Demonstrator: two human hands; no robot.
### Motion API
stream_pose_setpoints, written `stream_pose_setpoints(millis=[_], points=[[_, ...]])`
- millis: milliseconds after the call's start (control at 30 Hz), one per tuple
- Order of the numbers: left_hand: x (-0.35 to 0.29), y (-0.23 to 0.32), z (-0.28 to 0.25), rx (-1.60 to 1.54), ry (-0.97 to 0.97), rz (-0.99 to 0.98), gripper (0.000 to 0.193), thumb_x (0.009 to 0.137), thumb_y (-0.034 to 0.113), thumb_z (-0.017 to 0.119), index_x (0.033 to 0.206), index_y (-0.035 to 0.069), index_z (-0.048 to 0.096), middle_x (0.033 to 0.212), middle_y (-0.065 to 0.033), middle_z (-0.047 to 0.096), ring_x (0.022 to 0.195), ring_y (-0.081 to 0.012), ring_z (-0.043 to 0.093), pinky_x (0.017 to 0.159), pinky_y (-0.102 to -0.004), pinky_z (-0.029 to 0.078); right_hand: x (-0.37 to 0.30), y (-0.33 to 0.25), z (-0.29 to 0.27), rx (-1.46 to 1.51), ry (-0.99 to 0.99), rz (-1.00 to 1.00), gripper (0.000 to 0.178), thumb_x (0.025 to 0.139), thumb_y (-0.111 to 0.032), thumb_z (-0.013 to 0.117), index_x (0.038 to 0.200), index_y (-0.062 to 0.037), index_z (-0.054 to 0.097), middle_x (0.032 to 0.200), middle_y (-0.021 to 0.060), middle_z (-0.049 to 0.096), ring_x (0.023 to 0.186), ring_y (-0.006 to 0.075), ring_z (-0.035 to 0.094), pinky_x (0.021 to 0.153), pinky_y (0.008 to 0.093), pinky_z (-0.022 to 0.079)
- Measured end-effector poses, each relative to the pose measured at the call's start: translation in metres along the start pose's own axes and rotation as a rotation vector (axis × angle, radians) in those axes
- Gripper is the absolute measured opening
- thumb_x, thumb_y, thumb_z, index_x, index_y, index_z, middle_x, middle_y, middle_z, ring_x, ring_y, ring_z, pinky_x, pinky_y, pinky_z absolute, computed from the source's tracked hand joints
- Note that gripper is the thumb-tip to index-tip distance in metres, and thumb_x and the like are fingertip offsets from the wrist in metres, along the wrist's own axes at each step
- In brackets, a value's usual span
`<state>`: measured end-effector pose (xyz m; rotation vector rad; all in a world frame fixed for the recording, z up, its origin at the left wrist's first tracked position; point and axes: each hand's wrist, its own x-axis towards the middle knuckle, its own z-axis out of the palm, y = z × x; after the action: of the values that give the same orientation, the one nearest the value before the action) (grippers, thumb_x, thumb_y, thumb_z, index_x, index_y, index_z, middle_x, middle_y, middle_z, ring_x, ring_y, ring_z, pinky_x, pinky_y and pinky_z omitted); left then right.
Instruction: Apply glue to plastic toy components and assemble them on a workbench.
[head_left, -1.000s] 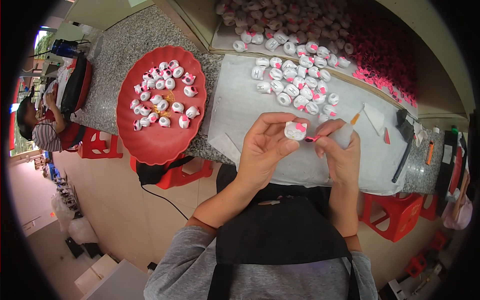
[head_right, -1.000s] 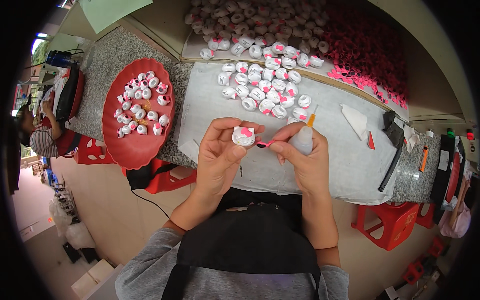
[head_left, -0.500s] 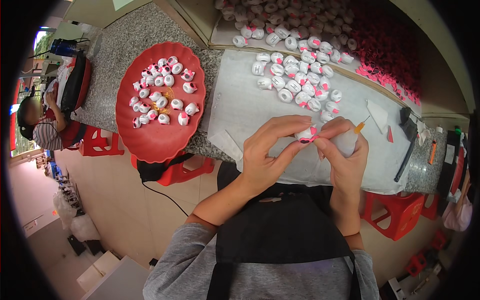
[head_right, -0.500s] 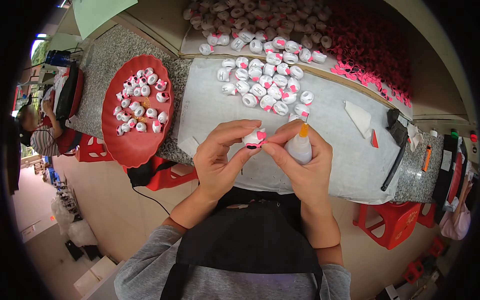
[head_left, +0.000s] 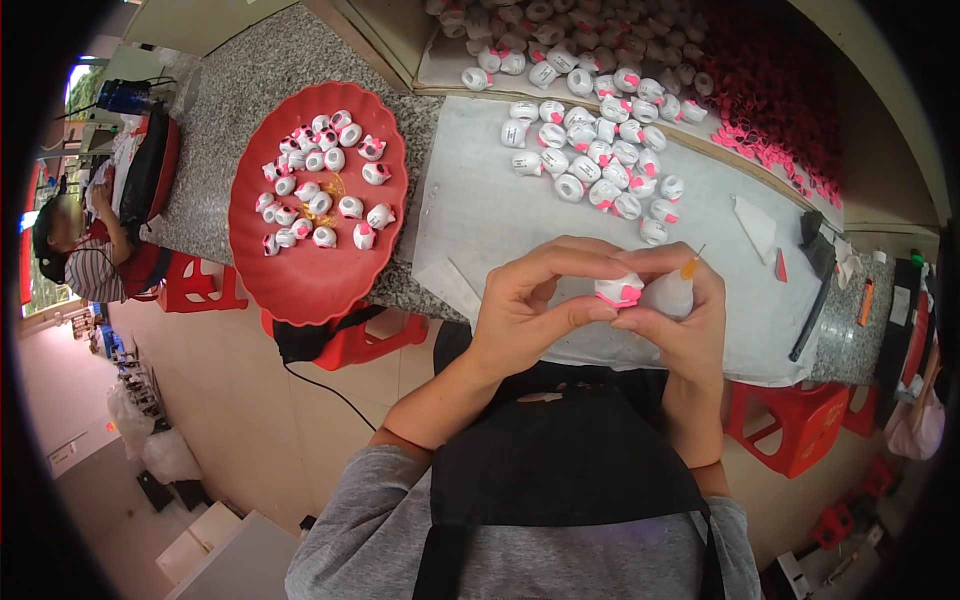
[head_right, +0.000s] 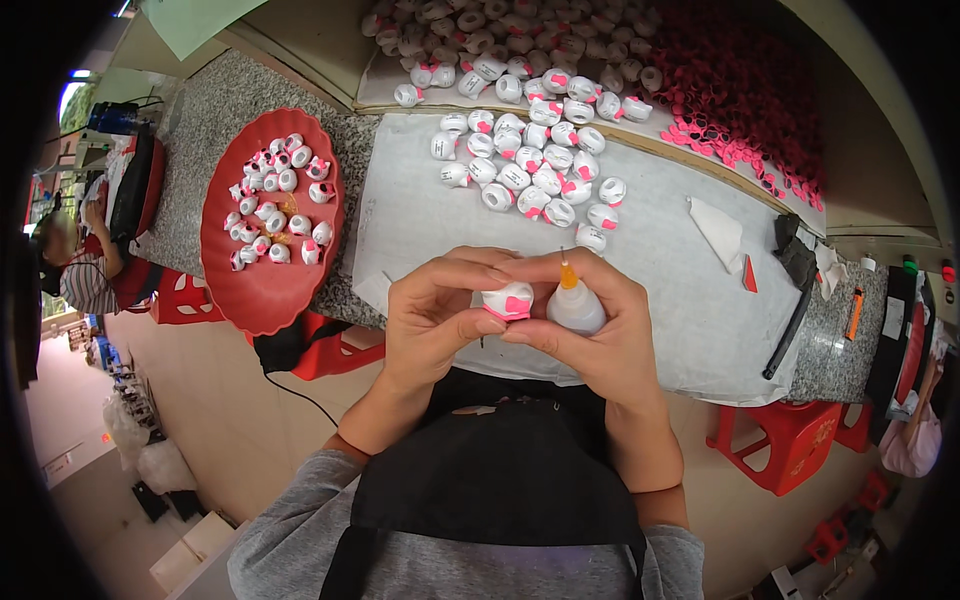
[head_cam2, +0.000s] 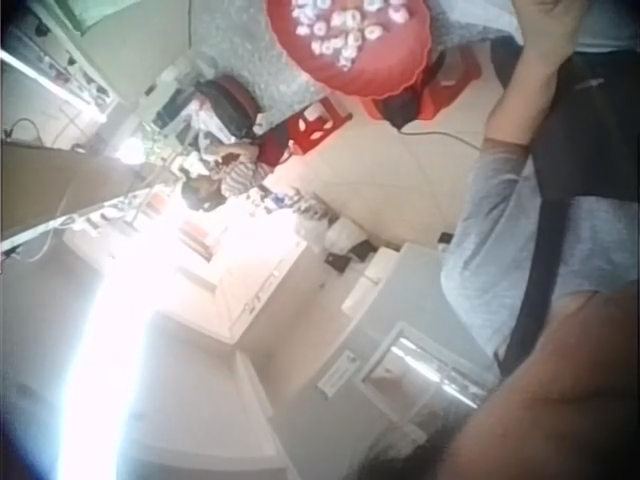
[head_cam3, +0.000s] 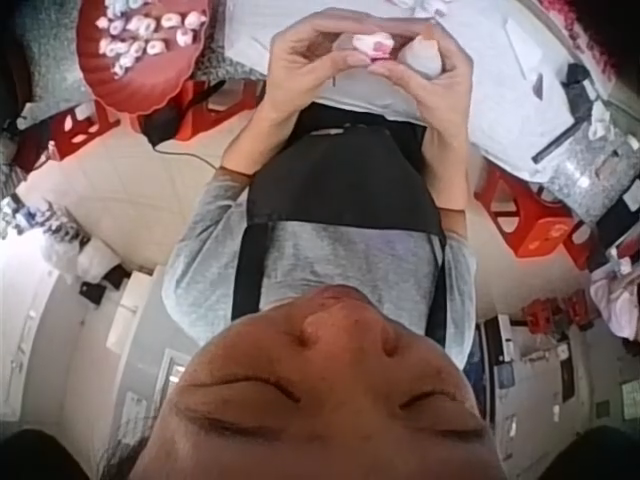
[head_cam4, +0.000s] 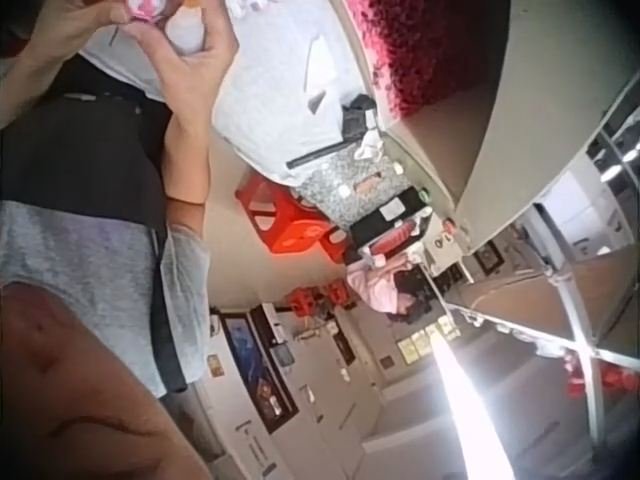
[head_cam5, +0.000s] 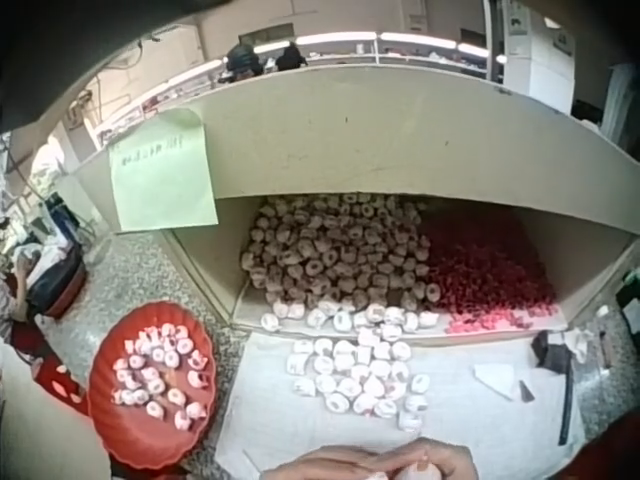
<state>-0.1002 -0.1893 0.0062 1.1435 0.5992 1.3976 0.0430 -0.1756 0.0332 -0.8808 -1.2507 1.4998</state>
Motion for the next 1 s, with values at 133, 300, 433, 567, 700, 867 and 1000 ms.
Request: stream_pose_setpoints(millis=[133, 300, 433, 567, 700, 867, 1000], points=[[-0.002, 0.000, 0.000, -0.114, 0.002, -0.143, 0.021, 0.067, 0.001, 0.058, 0.087, -0.001, 0.053, 0.095, -0.0174, 0.051, 0.095, -0.0272, 0.047, 0.083, -0.0366, 0.035, -0.005, 0.004, -0.006, 0.055, -0.023, 0.062, 0.027, 0.060, -0.001, 0.067, 0.084, 0.0010, 0.054, 0.071, 0.0037, 0.055, 0.061, 0.0060, 0.048, 0.053, 0.0174, 0.038], [-0.003, -0.006, 0.003, 0.050, 0.022, 0.048, 0.019, 0.069, 0.004, 0.058, 0.087, -0.002, 0.052, 0.090, -0.0167, 0.053, 0.091, -0.0261, 0.048, 0.088, -0.0406, 0.030, -0.007, 0.005, -0.001, 0.085, 0.023, 0.062, 0.025, 0.060, -0.003, 0.067, 0.082, 0.0011, 0.055, 0.069, 0.0035, 0.055, 0.059, 0.0058, 0.048, 0.052, 0.0177, 0.038], [-0.003, -0.004, 0.004, 0.091, 0.048, 0.057, 0.020, 0.069, 0.004, 0.057, 0.087, -0.002, 0.052, 0.090, -0.0162, 0.054, 0.090, -0.0247, 0.049, 0.088, -0.0406, 0.030, -0.007, 0.009, -0.001, 0.114, 0.050, 0.072, 0.026, 0.061, -0.004, 0.067, 0.083, 0.0011, 0.055, 0.066, 0.0035, 0.054, 0.057, 0.0057, 0.047, 0.050, 0.0173, 0.037], [-0.002, 0.000, 0.005, -0.026, 0.042, -0.112, 0.021, 0.069, 0.002, 0.056, 0.089, -0.003, 0.052, 0.092, -0.0160, 0.053, 0.092, -0.0239, 0.048, 0.089, -0.0407, 0.029, -0.008, 0.009, -0.005, 0.146, 0.050, 0.121, 0.027, 0.061, -0.004, 0.067, 0.085, 0.0018, 0.054, 0.065, 0.0043, 0.054, 0.052, 0.0053, 0.046, 0.046, 0.0167, 0.035], [-0.004, 0.001, 0.005, -0.033, 0.052, -0.086, 0.024, 0.070, -0.003, 0.053, 0.094, -0.002, 0.052, 0.096, -0.0107, 0.053, 0.092, -0.0171, 0.048, 0.091, -0.0365, 0.028, -0.007, 0.005, -0.002, 0.183, 0.039, 0.137, 0.027, 0.063, -0.001, 0.064, 0.088, 0.0022, 0.054, 0.064, 0.0047, 0.053, 0.049, 0.0052, 0.045, 0.043, 0.0167, 0.034], [-0.004, -0.004, 0.003, 0.012, 0.021, -0.008, 0.025, 0.069, -0.004, 0.053, 0.094, -0.003, 0.050, 0.096, -0.0130, 0.052, 0.093, -0.0201, 0.047, 0.091, -0.0391, 0.027, -0.006, 0.007, 0.002, 0.147, 0.055, 0.075, 0.025, 0.064, 0.003, 0.058, 0.089, 0.0031, 0.053, 0.064, 0.0055, 0.054, 0.050, 0.0055, 0.046, 0.045, 0.0166, 0.035], [-0.005, -0.001, 0.003, -0.006, 0.056, -0.066, 0.025, 0.068, -0.002, 0.056, 0.092, -0.002, 0.050, 0.094, -0.0148, 0.052, 0.093, -0.0229, 0.047, 0.091, -0.0421, 0.026, -0.005, 0.012, -0.002, 0.151, 0.014, 0.087, 0.025, 0.064, 0.002, 0.059, 0.088, 0.0034, 0.053, 0.066, 0.0064, 0.055, 0.050, 0.0059, 0.047, 0.045, 0.0166, 0.036]])
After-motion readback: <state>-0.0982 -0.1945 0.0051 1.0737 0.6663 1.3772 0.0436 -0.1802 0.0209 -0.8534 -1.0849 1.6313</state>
